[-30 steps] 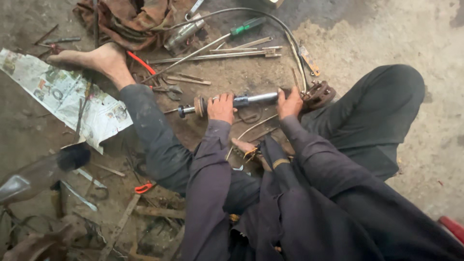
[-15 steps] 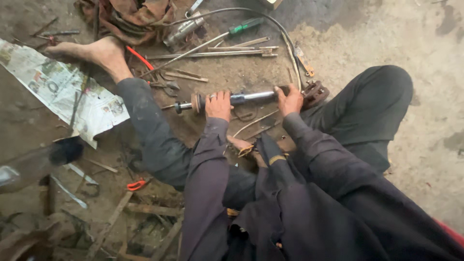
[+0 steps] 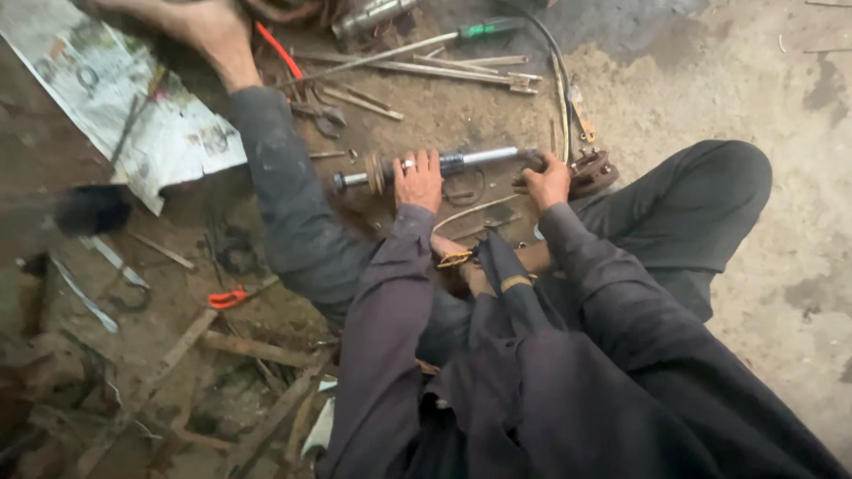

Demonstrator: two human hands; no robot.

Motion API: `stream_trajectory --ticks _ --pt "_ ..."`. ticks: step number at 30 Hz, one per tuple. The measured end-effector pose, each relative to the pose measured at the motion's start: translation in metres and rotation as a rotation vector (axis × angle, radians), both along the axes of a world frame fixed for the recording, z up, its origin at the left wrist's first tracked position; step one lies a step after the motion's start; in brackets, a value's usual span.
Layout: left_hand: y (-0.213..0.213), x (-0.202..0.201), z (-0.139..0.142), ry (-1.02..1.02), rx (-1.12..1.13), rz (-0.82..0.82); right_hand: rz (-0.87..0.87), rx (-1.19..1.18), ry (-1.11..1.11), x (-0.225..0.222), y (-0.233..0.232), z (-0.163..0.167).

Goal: The person sits on the floor and assembles a cylindrical mechanical component by hand. They repeatedly slide a dark sleeve over a metal rod, adjust its position, and rotate the assembly to check the fit.

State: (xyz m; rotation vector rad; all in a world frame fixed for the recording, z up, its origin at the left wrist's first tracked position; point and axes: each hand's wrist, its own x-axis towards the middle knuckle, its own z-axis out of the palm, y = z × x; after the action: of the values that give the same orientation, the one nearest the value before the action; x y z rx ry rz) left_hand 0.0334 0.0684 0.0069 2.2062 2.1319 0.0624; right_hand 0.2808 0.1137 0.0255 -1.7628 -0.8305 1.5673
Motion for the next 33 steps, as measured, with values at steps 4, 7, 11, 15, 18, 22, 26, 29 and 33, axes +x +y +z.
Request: stream_trajectory --ticks 4,7,11,15,18,22,26,29,33 --pt "0.000 0.006 -0.010 0.050 0.080 0.077 0.027 0.182 -0.161 -0.010 -0.001 0.003" --pt "-0.009 0.013 -0.015 0.038 0.085 0.124 0.054 0.165 -0.174 -0.019 0.005 0.000" --pt "-0.015 0.018 -0.017 0.008 0.055 0.170 0.238 0.470 -0.616 -0.035 0.013 -0.004" --pt "-0.016 0.018 -0.019 -0.048 -0.051 0.150 0.422 0.435 -0.841 -0.034 0.012 -0.006" --pt "-0.018 0.019 -0.022 -0.015 -0.003 0.167 0.683 0.617 -1.068 -0.025 0.000 -0.006" --pt "-0.020 0.022 -0.025 0.019 -0.038 0.166 0.874 0.739 -1.142 -0.028 -0.026 -0.012" --pt "-0.019 0.021 -0.024 0.008 -0.024 0.166 1.115 0.721 -1.031 -0.034 -0.038 -0.012" --pt "-0.018 0.020 -0.021 0.010 -0.050 0.162 1.101 0.687 -1.041 -0.032 -0.037 -0.008" --pt "-0.017 0.020 -0.018 0.039 -0.039 0.160 0.989 0.645 -1.178 -0.037 -0.039 -0.005"
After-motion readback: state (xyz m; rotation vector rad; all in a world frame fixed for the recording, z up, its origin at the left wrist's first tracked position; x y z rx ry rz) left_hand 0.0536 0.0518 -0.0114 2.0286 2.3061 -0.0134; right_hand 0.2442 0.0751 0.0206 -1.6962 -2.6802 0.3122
